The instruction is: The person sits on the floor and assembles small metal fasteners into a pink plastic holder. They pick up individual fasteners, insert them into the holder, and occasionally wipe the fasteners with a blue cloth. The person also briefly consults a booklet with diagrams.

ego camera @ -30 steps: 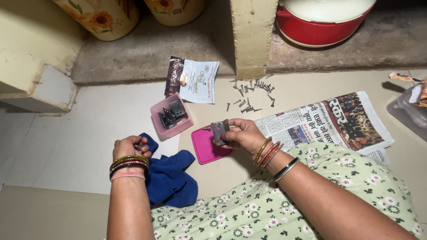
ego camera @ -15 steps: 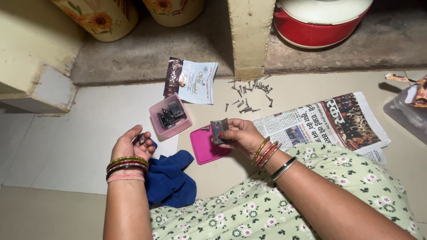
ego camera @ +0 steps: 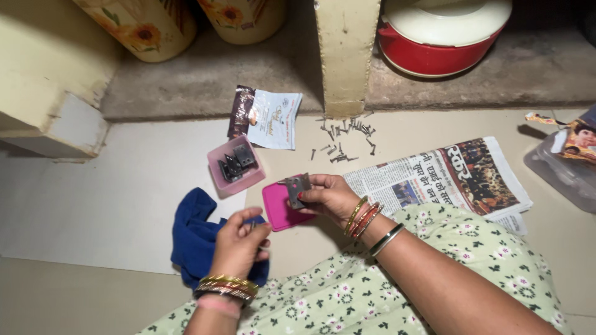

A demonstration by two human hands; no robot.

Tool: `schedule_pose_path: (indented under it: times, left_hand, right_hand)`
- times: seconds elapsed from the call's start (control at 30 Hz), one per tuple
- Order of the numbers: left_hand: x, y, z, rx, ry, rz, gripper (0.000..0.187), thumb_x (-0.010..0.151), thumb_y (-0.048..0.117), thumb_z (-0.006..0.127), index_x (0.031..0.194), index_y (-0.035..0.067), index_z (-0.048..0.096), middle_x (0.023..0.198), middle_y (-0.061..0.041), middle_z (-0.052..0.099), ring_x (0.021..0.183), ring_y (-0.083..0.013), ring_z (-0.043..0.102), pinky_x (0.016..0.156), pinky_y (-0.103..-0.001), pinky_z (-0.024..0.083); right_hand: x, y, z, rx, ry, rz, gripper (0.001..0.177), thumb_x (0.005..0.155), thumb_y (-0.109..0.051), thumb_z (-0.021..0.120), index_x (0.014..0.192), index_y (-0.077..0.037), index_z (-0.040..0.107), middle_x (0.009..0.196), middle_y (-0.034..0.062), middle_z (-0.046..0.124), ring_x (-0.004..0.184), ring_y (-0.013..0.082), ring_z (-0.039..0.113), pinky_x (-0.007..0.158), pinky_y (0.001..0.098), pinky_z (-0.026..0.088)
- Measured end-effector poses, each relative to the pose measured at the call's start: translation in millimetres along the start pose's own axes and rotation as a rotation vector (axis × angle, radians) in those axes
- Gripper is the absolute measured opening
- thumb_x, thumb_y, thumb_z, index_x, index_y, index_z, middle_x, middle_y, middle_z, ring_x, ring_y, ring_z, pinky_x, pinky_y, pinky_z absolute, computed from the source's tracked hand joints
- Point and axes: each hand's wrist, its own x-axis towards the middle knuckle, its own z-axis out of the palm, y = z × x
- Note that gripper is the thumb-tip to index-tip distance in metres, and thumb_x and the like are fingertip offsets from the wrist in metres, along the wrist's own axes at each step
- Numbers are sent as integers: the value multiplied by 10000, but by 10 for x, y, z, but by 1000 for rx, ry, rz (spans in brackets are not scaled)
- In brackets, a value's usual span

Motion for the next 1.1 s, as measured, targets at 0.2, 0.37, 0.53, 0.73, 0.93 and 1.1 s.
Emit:
schedule_pose_path:
  times: [0.2, 0.37, 0.53, 0.73, 0.93, 1.1]
  left_hand:
    - [133, 37, 357, 704, 92, 395, 891, 651, 159, 909, 1446, 227, 513, 997, -92, 630, 861, -251, 657, 764, -363, 558]
    - [119, 75, 316, 900, 92, 452, 974, 641, 199, 936, 1474, 213, 433, 1060, -140, 609, 984, -332, 634, 826, -446, 531]
    - [114, 104, 321, 863, 92, 448, 871, 666, 218, 915, 1437, 249, 511, 995, -99, 617, 905, -292, 657, 787, -435, 544]
    - [78, 126, 352, 885, 103, 446, 812, 653, 248, 923, 1385, 243, 571, 928, -81, 622, 833, -264, 662, 754, -424, 545]
    - [116, 96, 362, 881, 130, 488, 799, 637, 245, 928, 1356, 203, 583, 923, -73, 628, 805, -251, 663, 728, -423, 549]
    - [124, 56, 380, 875, 156, 528, 785, 643, 238, 918, 1357, 203, 592, 914, -69, 634, 782, -244, 665, 704, -421, 552]
  right_hand:
    - [-14, 23, 3, -12, -59, 40, 377, 850, -16, 703, 1222, -6, 647, 1049, 93, 756, 936, 221, 750, 863, 385, 644]
    - [-42, 30, 27, -30, -107, 41, 400, 863, -11, 715, 1254, 1, 631, 1071, 95, 752, 948, 196, 748, 869, 366, 636]
    - [-42, 22, 60, -44, -135, 30, 419, 853, -6, 714, 1263, 8, 629, 1089, 113, 757, 947, 197, 750, 861, 374, 643]
    - [-61, 10, 63, -62, -128, 34, 430, 862, -12, 710, 1283, 26, 635, 1085, 123, 754, 952, 208, 748, 858, 368, 644]
    - [-78, -3, 86, -64, -167, 31, 465, 859, 11, 697, 1319, 20, 631, 1114, 125, 762, 983, 200, 744, 890, 350, 637]
    - [-41, 41, 65, -49, -132, 45, 465, 864, 8, 681, 1325, 14, 625, 1098, 117, 761, 959, 198, 740, 872, 352, 636]
